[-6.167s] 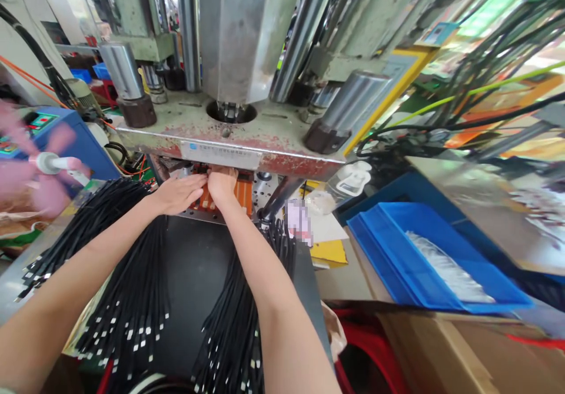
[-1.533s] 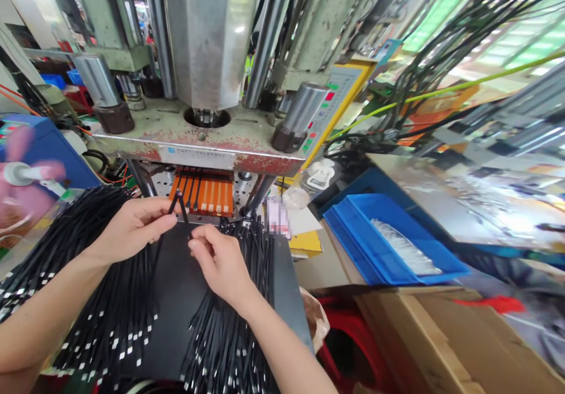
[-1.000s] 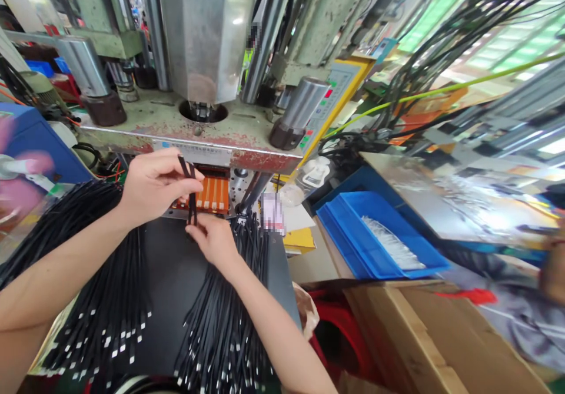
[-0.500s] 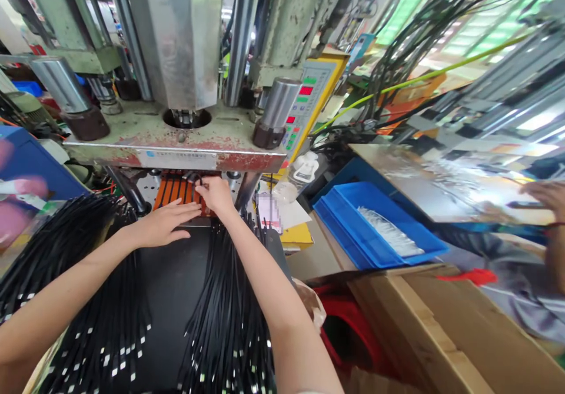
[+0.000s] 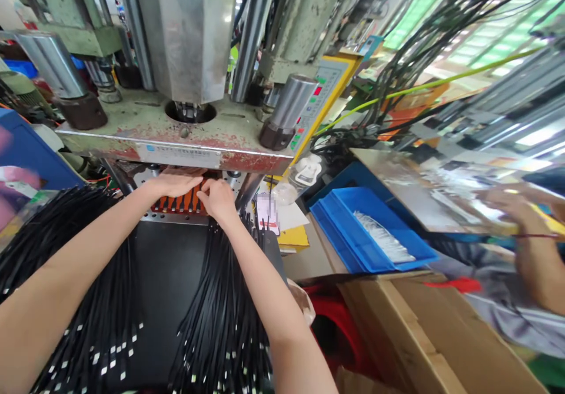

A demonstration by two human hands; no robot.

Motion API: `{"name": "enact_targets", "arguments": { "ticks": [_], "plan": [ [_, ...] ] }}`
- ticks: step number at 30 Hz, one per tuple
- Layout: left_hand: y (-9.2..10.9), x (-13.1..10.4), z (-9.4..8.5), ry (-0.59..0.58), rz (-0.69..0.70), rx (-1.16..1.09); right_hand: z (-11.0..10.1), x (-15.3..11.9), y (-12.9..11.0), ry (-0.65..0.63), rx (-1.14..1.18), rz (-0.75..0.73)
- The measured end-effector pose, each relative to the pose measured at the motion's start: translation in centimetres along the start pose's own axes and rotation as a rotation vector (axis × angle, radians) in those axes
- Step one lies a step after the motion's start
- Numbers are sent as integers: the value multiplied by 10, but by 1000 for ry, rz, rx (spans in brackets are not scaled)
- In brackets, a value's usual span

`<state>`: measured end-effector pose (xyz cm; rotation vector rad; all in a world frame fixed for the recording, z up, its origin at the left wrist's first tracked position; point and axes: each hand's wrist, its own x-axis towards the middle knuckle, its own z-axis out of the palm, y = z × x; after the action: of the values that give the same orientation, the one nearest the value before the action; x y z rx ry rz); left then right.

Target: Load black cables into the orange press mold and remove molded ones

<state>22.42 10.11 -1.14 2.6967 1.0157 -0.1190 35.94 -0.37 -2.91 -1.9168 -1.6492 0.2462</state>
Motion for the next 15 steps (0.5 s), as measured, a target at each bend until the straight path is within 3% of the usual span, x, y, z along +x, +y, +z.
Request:
{"name": "enact_targets", "arguments": {
  "ticks": [4,8,12,15],
  "plan": [
    [-1,32,-2,140,-38,-27,-1,5,0,-57,52,100],
    [4,38,-5,206,-24,-29,3,19,1,-69,75,148],
    [7,10,-4,278,9,-50,-5,-10,15,76,108,9],
    [1,-44,12,466,76,-90,-19,-63,40,69,111,27]
  ]
}}
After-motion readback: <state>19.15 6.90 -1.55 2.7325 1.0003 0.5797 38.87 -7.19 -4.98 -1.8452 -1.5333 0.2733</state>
